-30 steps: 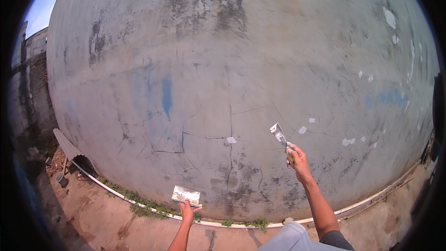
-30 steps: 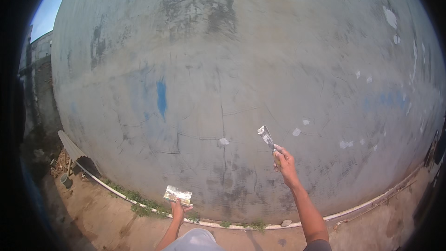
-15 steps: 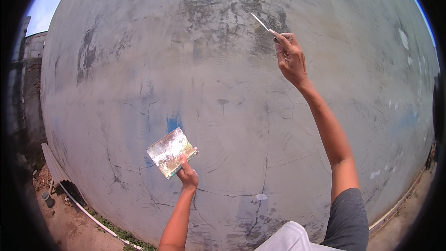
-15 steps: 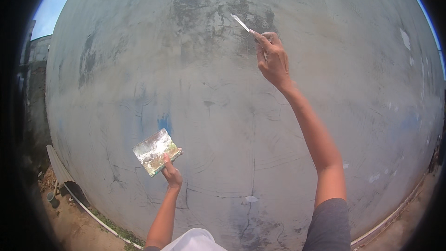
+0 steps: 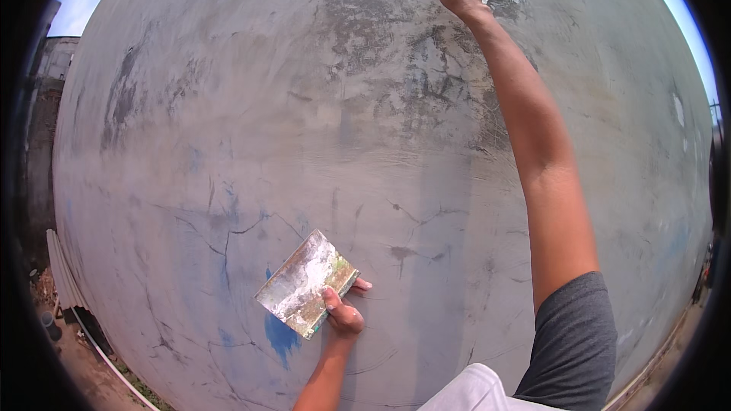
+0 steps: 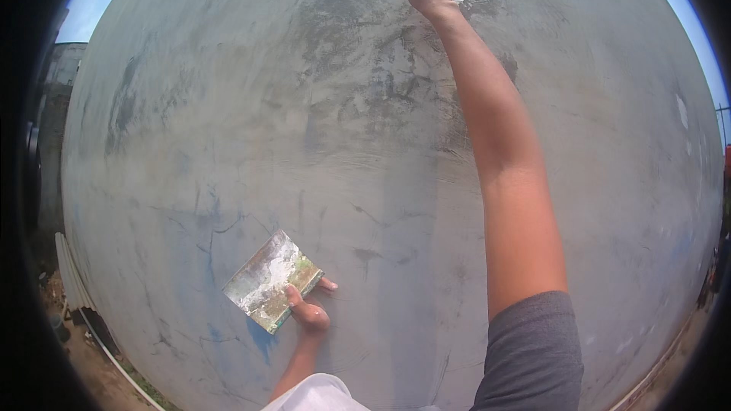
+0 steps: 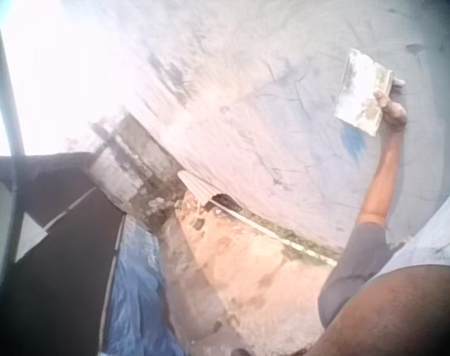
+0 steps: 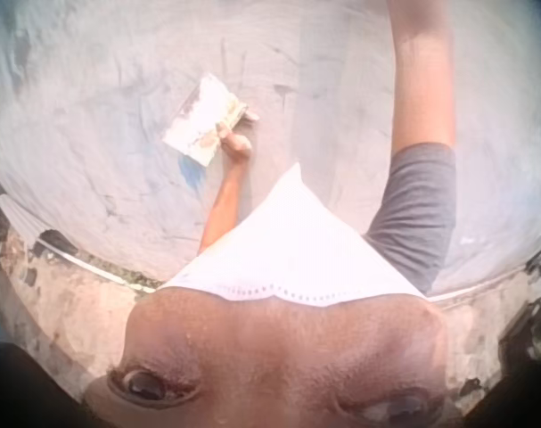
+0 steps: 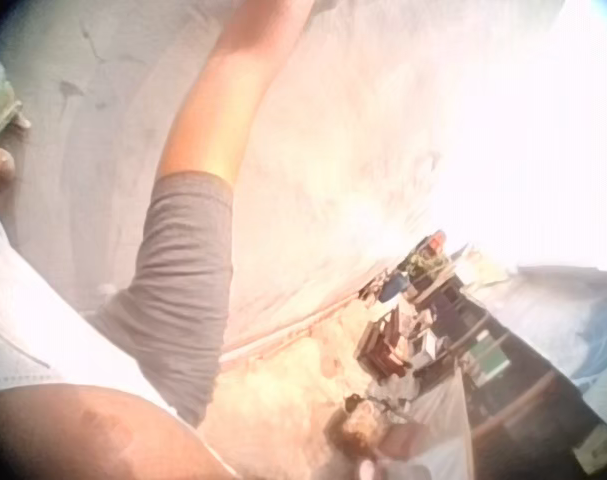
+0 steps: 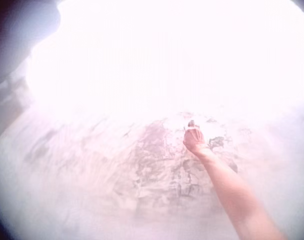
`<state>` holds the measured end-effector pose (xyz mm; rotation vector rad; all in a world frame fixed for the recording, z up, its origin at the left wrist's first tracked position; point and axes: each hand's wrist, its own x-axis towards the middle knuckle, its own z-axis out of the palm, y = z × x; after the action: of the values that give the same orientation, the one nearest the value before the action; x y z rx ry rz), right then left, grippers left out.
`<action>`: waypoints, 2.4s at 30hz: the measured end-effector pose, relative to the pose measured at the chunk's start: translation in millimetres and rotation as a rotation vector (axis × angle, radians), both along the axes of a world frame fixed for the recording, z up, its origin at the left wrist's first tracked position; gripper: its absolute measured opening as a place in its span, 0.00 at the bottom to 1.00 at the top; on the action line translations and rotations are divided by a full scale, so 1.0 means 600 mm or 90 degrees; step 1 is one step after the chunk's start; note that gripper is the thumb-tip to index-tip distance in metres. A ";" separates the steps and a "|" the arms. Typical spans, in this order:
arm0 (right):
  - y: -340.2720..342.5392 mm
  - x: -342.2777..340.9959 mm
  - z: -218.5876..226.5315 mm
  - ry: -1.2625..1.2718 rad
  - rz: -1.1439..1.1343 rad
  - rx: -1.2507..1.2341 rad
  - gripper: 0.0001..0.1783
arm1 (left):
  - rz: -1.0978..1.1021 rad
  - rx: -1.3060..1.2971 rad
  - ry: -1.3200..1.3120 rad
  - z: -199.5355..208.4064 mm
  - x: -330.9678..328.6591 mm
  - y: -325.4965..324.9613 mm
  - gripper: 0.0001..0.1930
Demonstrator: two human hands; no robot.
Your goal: The person uses a small putty knife to scoop white filler from a bucket and applies it to a cracked concrete wall. They repeatedly smooth the filler into cracks and imperfections using a larger trowel, working on a specific section of the wall.
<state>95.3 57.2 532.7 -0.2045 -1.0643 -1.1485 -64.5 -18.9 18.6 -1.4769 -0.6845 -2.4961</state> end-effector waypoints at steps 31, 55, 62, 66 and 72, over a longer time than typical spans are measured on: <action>-0.016 -0.037 0.000 0.047 -0.223 -0.123 0.16 | -0.109 -0.027 0.025 -0.015 -0.022 -0.006 0.26; 0.056 0.043 0.138 -0.015 -0.340 -0.166 0.20 | -0.155 -0.084 0.063 -0.015 -0.023 -0.011 0.27; -0.107 -0.020 -0.021 -0.052 -0.306 -0.275 0.15 | -0.155 -0.033 0.092 -0.028 -0.037 -0.003 0.17; -0.103 -0.026 -0.021 0.002 -0.277 -0.252 0.17 | -0.177 -0.032 0.090 -0.026 -0.032 -0.003 0.16; -0.060 -0.043 -0.047 -0.074 -0.264 -0.255 0.19 | -0.168 -0.042 0.095 -0.032 -0.036 0.002 0.17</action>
<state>69.6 21.2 504.7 -0.7066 -1.3927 -1.3149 -86.1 -17.6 -0.8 -1.8667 -0.5846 -2.5329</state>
